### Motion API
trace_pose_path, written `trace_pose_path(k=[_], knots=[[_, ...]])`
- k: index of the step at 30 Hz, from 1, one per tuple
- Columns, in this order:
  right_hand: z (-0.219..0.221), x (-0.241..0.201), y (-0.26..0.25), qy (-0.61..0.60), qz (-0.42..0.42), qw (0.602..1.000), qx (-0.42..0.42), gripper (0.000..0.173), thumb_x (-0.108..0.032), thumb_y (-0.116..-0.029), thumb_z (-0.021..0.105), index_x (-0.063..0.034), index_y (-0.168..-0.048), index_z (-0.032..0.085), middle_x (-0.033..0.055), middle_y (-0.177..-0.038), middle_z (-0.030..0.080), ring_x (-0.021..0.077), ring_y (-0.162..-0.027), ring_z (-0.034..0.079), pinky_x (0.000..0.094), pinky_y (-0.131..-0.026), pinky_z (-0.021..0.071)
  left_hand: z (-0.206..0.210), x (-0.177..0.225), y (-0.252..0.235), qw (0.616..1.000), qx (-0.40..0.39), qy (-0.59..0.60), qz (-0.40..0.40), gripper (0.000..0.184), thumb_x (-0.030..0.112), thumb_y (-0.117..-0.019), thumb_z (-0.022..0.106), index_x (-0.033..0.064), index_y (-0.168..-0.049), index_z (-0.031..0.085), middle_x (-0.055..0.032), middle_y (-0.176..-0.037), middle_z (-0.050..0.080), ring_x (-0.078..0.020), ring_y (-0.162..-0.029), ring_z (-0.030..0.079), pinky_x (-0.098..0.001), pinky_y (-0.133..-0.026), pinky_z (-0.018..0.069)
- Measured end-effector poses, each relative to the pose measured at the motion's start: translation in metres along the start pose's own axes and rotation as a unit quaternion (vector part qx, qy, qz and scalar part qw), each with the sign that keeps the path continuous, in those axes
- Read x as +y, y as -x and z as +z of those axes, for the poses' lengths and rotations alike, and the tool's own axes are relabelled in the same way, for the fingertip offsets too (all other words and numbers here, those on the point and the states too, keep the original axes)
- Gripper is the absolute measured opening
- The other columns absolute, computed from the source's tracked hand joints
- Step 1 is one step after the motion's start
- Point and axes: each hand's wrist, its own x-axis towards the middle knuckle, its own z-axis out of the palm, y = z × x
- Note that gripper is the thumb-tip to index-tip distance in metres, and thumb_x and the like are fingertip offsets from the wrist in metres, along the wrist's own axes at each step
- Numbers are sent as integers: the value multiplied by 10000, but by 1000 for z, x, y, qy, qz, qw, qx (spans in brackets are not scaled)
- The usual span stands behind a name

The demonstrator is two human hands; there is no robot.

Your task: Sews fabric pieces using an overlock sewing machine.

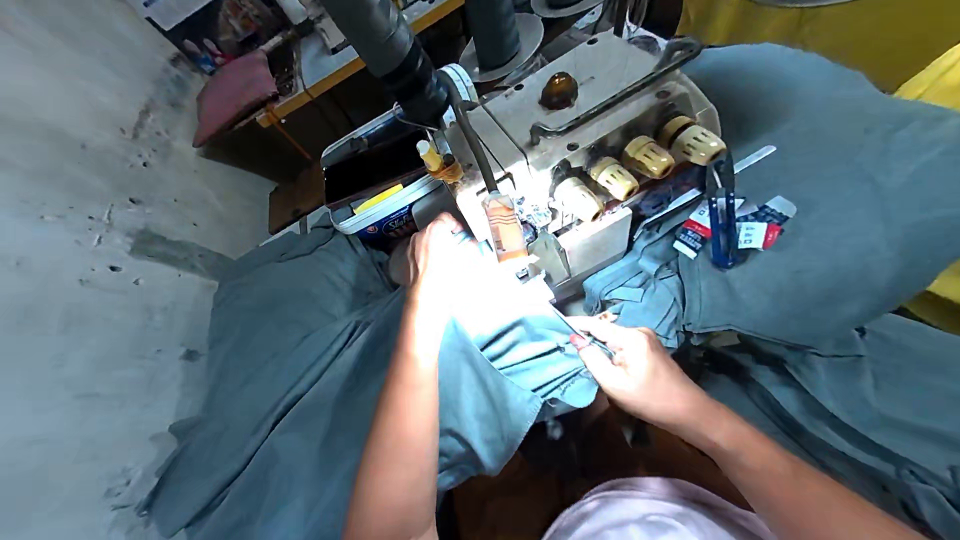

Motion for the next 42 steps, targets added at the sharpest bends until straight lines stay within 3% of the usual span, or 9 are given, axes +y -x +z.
trace_pose_path(k=[7,15,18,20,23,27,33,38,42], knots=[[-3,8,-6,-99,39,993,41,218,-86,-969,532,11,-1020,720,-3,-850,701,-126,-765,586,45,-725,465,3,25,-13,995,-39,-46,-85,379,189,-940,701,-71,-1208,635,-269,-1176,672,-410,-1149,644,-571,-955,492],[-1,13,17,-139,88,986,-6,401,-239,-1066,446,83,-1241,610,41,-840,646,25,-701,577,218,-686,511,22,2,40,991,131,-2,39,552,284,-997,635,11,-1458,503,-317,-1424,509,-531,-1266,522,-716,-981,416],[1,2,43,-248,73,965,43,431,-237,-1092,382,119,-1238,575,8,-920,628,-53,-788,563,152,-733,499,42,19,117,959,212,137,128,416,261,-968,653,-95,-1181,622,-252,-1133,652,-295,-1033,644,-414,-876,532],[5,-5,58,-296,67,952,50,584,-397,-1115,317,120,-1260,547,11,-926,617,-33,-839,570,172,-794,505,65,25,167,925,108,306,199,502,411,-996,604,-71,-1128,564,-85,-1015,615,-8,-916,579,-150,-764,487],[7,-19,68,-330,60,942,32,772,-542,-1092,237,142,-1306,525,77,-985,621,33,-960,582,216,-922,489,101,32,213,872,38,446,197,442,420,-1020,582,2,-1157,536,38,-1050,595,80,-981,557,-118,-859,483],[11,-34,75,-347,23,936,46,592,-363,-1125,276,144,-1274,543,69,-962,590,28,-935,551,201,-900,467,111,33,226,857,114,460,201,83,191,-1020,594,149,-1090,611,119,-1058,601,67,-1063,563,-137,-941,476],[0,-40,81,-353,-14,935,17,292,-88,-1007,584,177,-1128,572,131,-942,628,36,-873,571,169,-825,477,71,20,224,864,131,439,211,122,117,-1011,613,185,-1075,691,192,-1058,690,79,-1008,636,-129,-893,532],[-5,-43,89,-342,-68,936,41,165,21,-972,586,162,-968,671,188,-944,694,73,-931,646,167,-874,502,52,12,233,854,115,461,212,170,161,-1017,622,249,-1117,728,228,-1082,714,82,-993,660,-118,-880,541],[-12,-54,92,-328,-153,930,61,167,28,-963,587,155,-959,696,214,-902,688,165,-924,658,213,-885,507,43,5,236,752,-10,621,219,208,331,-1027,589,279,-1141,755,180,-1065,740,72,-986,667,-114,-863,531]])
